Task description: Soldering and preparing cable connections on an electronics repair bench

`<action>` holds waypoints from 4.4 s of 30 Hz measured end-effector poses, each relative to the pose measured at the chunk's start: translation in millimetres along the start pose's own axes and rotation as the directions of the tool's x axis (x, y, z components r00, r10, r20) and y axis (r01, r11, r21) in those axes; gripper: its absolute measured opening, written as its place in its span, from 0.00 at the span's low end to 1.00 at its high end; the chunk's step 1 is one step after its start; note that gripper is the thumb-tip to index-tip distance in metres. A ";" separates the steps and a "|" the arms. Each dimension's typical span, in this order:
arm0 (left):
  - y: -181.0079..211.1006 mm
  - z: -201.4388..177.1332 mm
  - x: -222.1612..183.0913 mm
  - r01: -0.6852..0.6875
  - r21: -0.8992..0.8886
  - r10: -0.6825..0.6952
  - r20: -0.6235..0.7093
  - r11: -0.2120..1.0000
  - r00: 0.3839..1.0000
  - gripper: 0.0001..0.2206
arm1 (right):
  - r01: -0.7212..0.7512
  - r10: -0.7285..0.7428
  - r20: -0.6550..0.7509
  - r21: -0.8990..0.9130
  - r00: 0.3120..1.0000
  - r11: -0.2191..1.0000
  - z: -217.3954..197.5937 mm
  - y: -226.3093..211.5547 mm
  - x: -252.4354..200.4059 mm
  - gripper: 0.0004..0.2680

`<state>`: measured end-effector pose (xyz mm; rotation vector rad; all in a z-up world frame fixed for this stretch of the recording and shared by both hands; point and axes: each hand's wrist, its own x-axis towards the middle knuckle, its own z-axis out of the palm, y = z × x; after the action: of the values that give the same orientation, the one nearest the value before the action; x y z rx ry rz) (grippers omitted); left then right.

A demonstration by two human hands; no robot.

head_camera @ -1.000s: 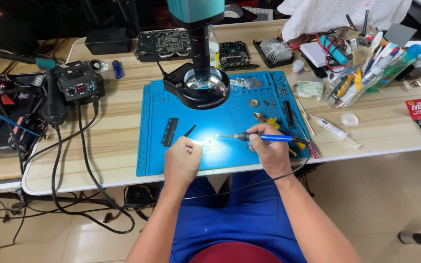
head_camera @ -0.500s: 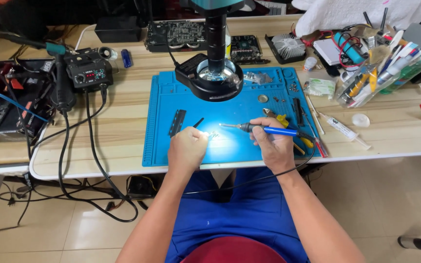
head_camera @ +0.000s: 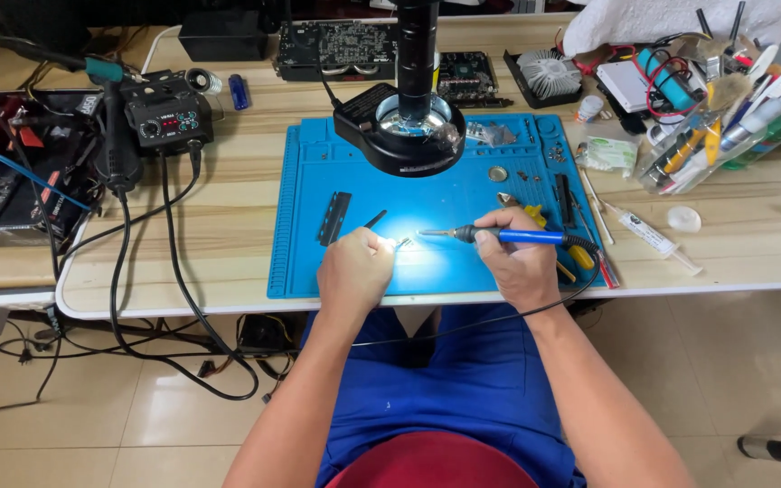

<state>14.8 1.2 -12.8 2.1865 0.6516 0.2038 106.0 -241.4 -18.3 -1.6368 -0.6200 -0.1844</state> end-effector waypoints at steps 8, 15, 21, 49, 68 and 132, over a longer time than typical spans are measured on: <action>2.1 -2.5 -1.9 0.031 0.077 -0.035 0.044 0.997 0.998 0.14 | -0.045 0.045 -0.014 0.004 0.999 0.999 4.8 8.5 -2.5 0.04; 10.5 -9.1 -9.1 0.014 0.068 -0.017 0.033 0.998 0.999 0.14 | -0.051 0.051 0.008 -0.013 0.999 0.999 5.0 8.6 -4.2 0.04; 15.1 -12.2 -11.6 -0.013 0.089 0.010 0.033 0.996 0.999 0.14 | -0.038 0.038 0.025 -0.011 0.999 0.999 2.6 11.7 -2.8 0.04; 10.7 -10.0 -11.7 -0.058 0.057 0.059 -0.009 0.997 0.998 0.10 | -0.004 0.005 0.036 -0.028 0.999 1.000 8.5 -3.3 -2.8 0.03; 11.9 -12.1 -7.5 -0.003 0.078 0.000 0.039 0.997 0.999 0.11 | -0.061 0.062 0.002 -0.104 0.998 0.993 10.2 -4.4 -1.3 0.04; 4.9 -11.1 8.1 0.056 0.059 -0.062 0.118 0.997 0.991 0.10 | -0.054 0.057 0.037 -0.083 0.998 0.995 9.1 -1.3 0.1 0.03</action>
<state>19.7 10.4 -2.5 2.2104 0.6599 0.0230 103.4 -232.6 -18.7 -1.7383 -0.6025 -0.1388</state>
